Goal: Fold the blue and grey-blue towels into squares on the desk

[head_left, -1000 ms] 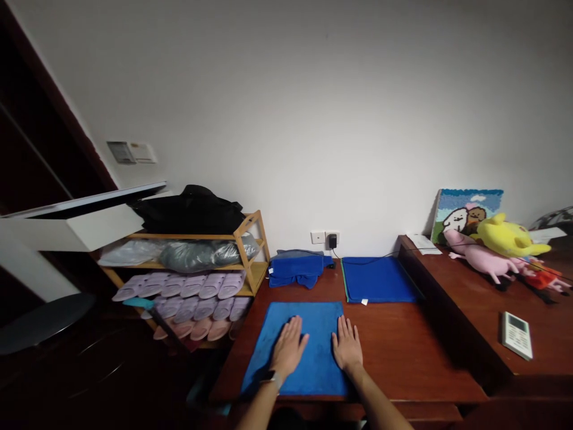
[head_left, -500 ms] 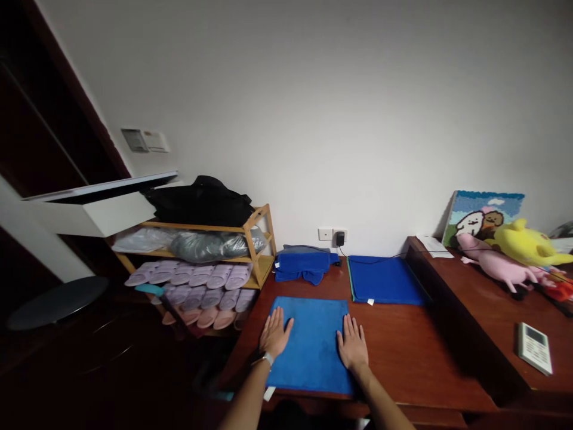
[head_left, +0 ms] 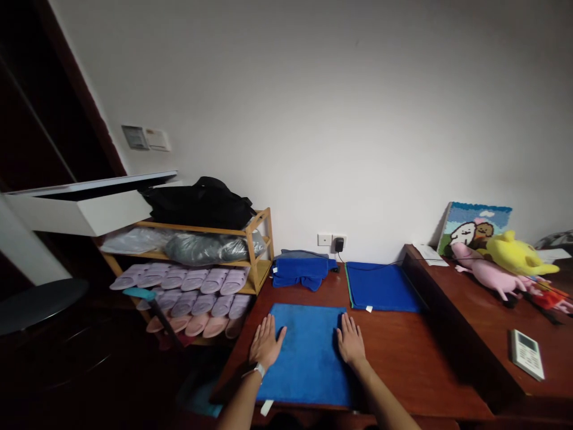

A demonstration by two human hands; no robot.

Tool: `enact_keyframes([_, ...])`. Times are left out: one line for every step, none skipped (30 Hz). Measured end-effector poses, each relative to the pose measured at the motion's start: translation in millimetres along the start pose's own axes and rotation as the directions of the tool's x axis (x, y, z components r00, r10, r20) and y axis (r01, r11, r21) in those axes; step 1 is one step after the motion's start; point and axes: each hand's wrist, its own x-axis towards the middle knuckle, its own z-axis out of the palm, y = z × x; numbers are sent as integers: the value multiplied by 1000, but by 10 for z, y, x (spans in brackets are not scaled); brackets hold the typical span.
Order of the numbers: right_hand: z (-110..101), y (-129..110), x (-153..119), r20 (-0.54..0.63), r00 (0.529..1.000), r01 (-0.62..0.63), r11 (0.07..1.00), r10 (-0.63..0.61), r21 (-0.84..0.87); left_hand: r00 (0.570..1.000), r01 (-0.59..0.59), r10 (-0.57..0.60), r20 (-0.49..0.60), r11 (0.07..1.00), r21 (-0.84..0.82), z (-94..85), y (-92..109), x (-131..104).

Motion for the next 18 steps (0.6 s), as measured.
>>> enact_keyframes([-24, -9, 63, 4, 1000, 6, 1000, -6, 3, 1000, 0, 0, -6, 1000, -1, 12, -4, 4])
enact_keyframes([-38, -15, 126, 10, 1000, 3, 1000, -4, 5, 1000, -1, 1, -12, 1000, -1, 26, -8, 8])
enact_keyframes([-39, -19, 185, 13, 1000, -2, 1000, 2, 6, 1000, -3, 3, -17, 1000, -1, 41, -11, 10])
enact_keyframes([-28, -19, 236, 14, 1000, -7, 1000, 7, 6, 1000, -8, 8, -21, 1000, -1, 55, -16, 12])
enact_keyframes([-8, -17, 278, 9, 1000, -11, 1000, 11, 5, 1000, -14, 14, -24, 1000, -4, 69, -23, 12])
enact_keyframes([20, -12, 309, 1, 1000, -13, 1000, 13, 5, 999, -19, 18, -29, 1000, -7, 82, -34, 10])
enact_keyframes([50, -5, 329, -12, 1000, -11, 1000, 11, 5, 999, -23, 23, -35, 1000, -12, 92, -49, 9])
enact_keyframes([79, 2, 340, -26, 1000, -6, 1000, 6, 7, 999, -29, 28, -40, 999, -17, 98, -68, 7])
enact_keyframes([102, 9, 343, -37, 999, -2, 1000, 2, 11, 999, -34, 33, -42, 999, -22, 101, -90, 7])
enact_keyframes([120, 15, 341, -44, 999, 0, 1000, 1, 16, 999, -38, 37, -39, 999, -26, 97, -112, 10])
enact_keyframes([130, 20, 337, -45, 999, 0, 1000, 1, 20, 999, -38, 37, -34, 999, -27, 88, -128, 16])
enact_keyframes([134, 22, 334, -44, 999, -2, 1000, 3, 24, 999, -33, 32, -29, 999, -26, 72, -129, 27])
enact_keyframes([135, 22, 332, -44, 999, -4, 1000, 5, 27, 999, -20, 19, -26, 1000, -24, 50, -107, 43])
enact_keyframes([132, 21, 332, -45, 999, -6, 1000, 7, 28, 1000, -3, 2, -31, 1000, -22, 23, -51, 61])
enact_keyframes([129, 19, 334, -46, 999, -5, 1000, 7, 29, 999, 7, -8, -42, 1000, -22, -7, 47, 81])
enact_keyframes([126, 17, 338, -49, 999, -2, 1000, 4, 30, 998, 1, -3, -57, 1000, -28, -37, 191, 98])
enact_keyframes([125, 16, 343, -51, 999, 0, 1000, 1, 30, 997, -28, 25, -68, 999, -39, -64, 381, 110])
enact_keyframes([125, 17, 347, -51, 999, 3, 1000, -1, 29, 995, -80, 76, -71, 995, -56, -85, 610, 115])
